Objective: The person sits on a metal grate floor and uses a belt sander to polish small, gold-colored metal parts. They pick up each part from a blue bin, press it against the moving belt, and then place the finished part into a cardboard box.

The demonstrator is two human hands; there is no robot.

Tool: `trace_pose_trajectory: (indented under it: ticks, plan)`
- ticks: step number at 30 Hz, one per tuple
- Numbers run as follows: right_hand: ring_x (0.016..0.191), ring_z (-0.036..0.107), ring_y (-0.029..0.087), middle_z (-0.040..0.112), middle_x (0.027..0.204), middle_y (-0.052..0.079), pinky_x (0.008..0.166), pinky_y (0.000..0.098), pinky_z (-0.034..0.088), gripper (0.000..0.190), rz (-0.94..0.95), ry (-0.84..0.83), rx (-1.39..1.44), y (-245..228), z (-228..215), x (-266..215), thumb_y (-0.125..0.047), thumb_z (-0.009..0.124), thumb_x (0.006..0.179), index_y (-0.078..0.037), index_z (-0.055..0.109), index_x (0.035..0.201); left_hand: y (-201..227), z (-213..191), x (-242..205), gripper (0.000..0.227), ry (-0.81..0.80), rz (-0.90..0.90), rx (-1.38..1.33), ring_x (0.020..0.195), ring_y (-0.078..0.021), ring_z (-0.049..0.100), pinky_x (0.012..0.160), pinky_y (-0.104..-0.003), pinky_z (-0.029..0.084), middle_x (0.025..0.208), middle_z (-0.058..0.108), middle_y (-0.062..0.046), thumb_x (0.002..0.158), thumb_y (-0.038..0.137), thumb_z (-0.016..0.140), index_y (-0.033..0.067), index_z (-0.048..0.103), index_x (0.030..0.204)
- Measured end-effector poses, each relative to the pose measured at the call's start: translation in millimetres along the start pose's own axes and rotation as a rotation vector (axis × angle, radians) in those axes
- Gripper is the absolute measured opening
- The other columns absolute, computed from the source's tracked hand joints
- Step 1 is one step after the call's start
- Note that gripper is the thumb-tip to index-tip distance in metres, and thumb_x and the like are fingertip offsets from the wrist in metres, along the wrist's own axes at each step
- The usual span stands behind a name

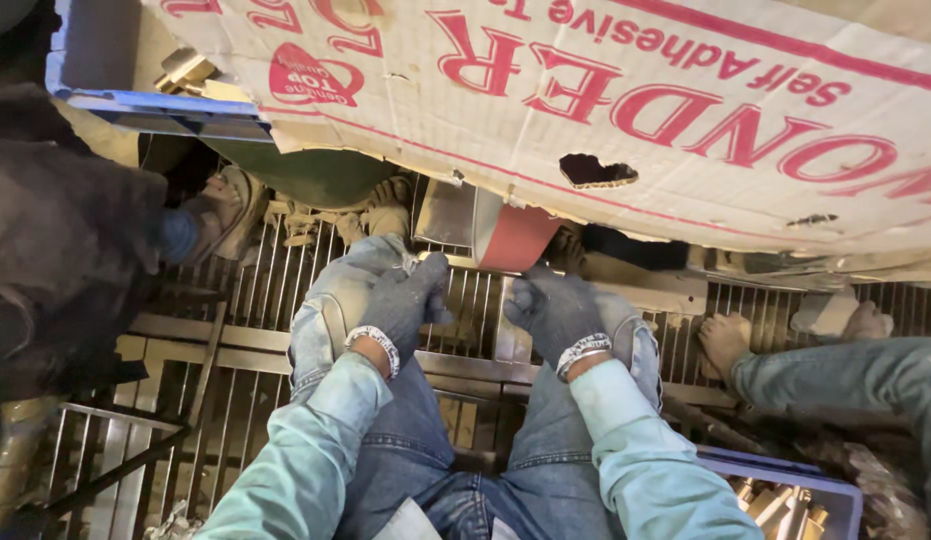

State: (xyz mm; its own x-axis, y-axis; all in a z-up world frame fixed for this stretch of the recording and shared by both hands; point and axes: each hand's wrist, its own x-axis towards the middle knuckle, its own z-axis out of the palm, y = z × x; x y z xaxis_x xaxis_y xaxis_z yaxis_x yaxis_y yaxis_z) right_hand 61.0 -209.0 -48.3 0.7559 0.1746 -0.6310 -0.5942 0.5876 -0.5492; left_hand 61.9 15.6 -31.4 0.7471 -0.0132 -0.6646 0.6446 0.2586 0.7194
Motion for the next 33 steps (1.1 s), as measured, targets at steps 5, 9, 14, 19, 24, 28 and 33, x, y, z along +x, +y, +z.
trace_pose_trajectory:
  ticks: [5, 9, 14, 19, 24, 28, 33]
  plan:
    - [0.061, 0.058, 0.014, 0.061, 0.07, 0.002, 0.062, 0.0349, 0.056, 0.027, -0.46, 0.01, -1.39, -5, 4, -18, -0.005, 0.063, 0.082, -0.004, 0.069, 0.109, -3, -1, -4, 0.035, -0.034, 0.048, -0.05, 0.062, -0.0164, 0.059, 0.06, -0.032, 0.059, 0.07, 0.059, -0.005, 0.091, 0.033, 0.071, 0.0016, 0.063, 0.079]
    - [0.068, 0.059, 0.015, 0.06, 0.079, 0.006, 0.069, 0.0382, 0.055, 0.018, -0.214, -0.035, -0.119, -3, 13, -29, -0.013, 0.067, 0.101, 0.003, 0.063, 0.107, -5, -2, -18, 0.022, -0.106, 0.14, -0.154, 0.066, -0.0148, 0.061, 0.066, -0.033, 0.059, 0.074, 0.062, -0.003, 0.092, 0.024, 0.069, 0.0024, 0.066, 0.085]
    - [0.075, 0.066, 0.019, 0.067, 0.088, 0.011, 0.076, 0.0392, 0.061, 0.033, -0.406, -0.101, -0.259, -13, 32, -61, -0.008, 0.065, 0.095, 0.001, 0.055, 0.124, 22, -1, -58, 0.021, -0.224, 0.293, -0.217, 0.074, -0.0213, 0.071, 0.076, -0.036, 0.063, 0.08, 0.068, -0.01, 0.092, 0.014, 0.068, -0.0055, 0.064, 0.1]
    - [0.094, 0.074, 0.025, 0.069, 0.106, 0.013, 0.076, 0.035, 0.062, 0.05, -0.518, -0.146, -0.554, -42, 35, -115, 0.003, 0.063, 0.081, 0.004, 0.049, 0.129, 46, -11, -115, 0.055, -0.382, 0.442, -0.218, 0.093, -0.0178, 0.071, 0.083, -0.033, 0.061, 0.104, 0.07, -0.011, 0.085, 0.007, 0.068, -0.0087, 0.055, 0.136]
    - [0.097, 0.074, 0.023, 0.067, 0.113, 0.012, 0.074, 0.0304, 0.062, 0.054, -0.492, -0.149, -0.533, -41, 35, -109, -0.003, 0.067, 0.082, -0.001, 0.049, 0.132, 48, -11, -106, 0.057, -0.436, 0.438, -0.184, 0.094, -0.0193, 0.071, 0.085, -0.035, 0.062, 0.107, 0.07, -0.013, 0.087, 0.008, 0.069, -0.0102, 0.052, 0.138]
    - [0.085, 0.071, 0.019, 0.068, 0.1, 0.012, 0.056, 0.0247, 0.05, 0.046, -0.331, -0.094, -0.413, -25, 22, -75, -0.012, 0.067, 0.091, -0.003, 0.053, 0.134, 25, -8, -71, 0.039, -0.394, 0.335, -0.191, 0.089, -0.0181, 0.07, 0.085, -0.034, 0.061, 0.099, 0.069, -0.011, 0.089, 0.009, 0.069, -0.0077, 0.061, 0.123]
    - [0.077, 0.069, 0.014, 0.07, 0.089, 0.009, 0.06, 0.0239, 0.052, 0.028, -0.487, -0.053, -0.837, -19, -2, -46, -0.017, 0.065, 0.096, -0.007, 0.062, 0.122, 4, -15, -37, 0.019, -0.316, 0.268, -0.142, 0.076, -0.0191, 0.068, 0.078, -0.035, 0.062, 0.083, 0.068, -0.009, 0.092, 0.015, 0.068, -0.0034, 0.067, 0.096]
